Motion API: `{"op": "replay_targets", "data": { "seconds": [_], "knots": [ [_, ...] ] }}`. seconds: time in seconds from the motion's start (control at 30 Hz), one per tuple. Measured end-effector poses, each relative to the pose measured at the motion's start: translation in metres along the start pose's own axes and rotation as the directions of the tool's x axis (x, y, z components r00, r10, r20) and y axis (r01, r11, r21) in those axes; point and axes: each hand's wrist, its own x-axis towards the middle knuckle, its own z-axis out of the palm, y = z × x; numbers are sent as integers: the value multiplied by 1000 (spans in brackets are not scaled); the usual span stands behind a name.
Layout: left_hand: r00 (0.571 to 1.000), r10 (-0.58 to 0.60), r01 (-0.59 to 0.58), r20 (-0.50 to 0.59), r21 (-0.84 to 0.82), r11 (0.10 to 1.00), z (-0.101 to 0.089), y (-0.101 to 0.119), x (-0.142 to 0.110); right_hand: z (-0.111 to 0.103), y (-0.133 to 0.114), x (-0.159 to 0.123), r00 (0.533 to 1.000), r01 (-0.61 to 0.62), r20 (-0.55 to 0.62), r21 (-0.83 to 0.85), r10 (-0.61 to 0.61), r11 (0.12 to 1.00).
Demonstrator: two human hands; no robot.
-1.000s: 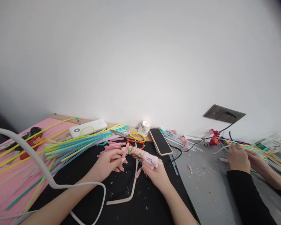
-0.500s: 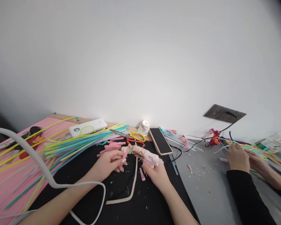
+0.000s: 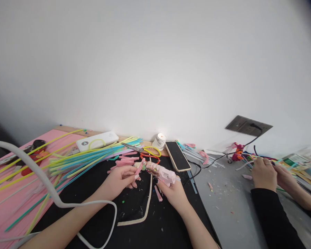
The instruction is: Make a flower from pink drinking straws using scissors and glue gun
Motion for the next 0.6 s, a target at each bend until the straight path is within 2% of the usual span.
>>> {"op": "replay_targets", "data": {
  "seconds": [0.17, 0.3, 0.5, 0.6],
  "knots": [
    [1000, 12, -12, -5, -29, 999, 0, 1, 1, -1, -1, 0, 999, 32, 14, -36, -31, 999],
    [1000, -6, 6, -13, -38, 999, -1, 0, 1, -1, -2, -1, 997, 24, 78, -10, -23, 1000],
    [999, -48, 48, -7, -58, 997, 0, 2, 1, 0, -8, 0, 991, 105, 83, 40, -108, 994],
    [997, -69, 68, -20, -82, 994, 1, 1, 2, -1, -9, 1, 990, 101, 97, 44, -105, 994]
  ]
}}
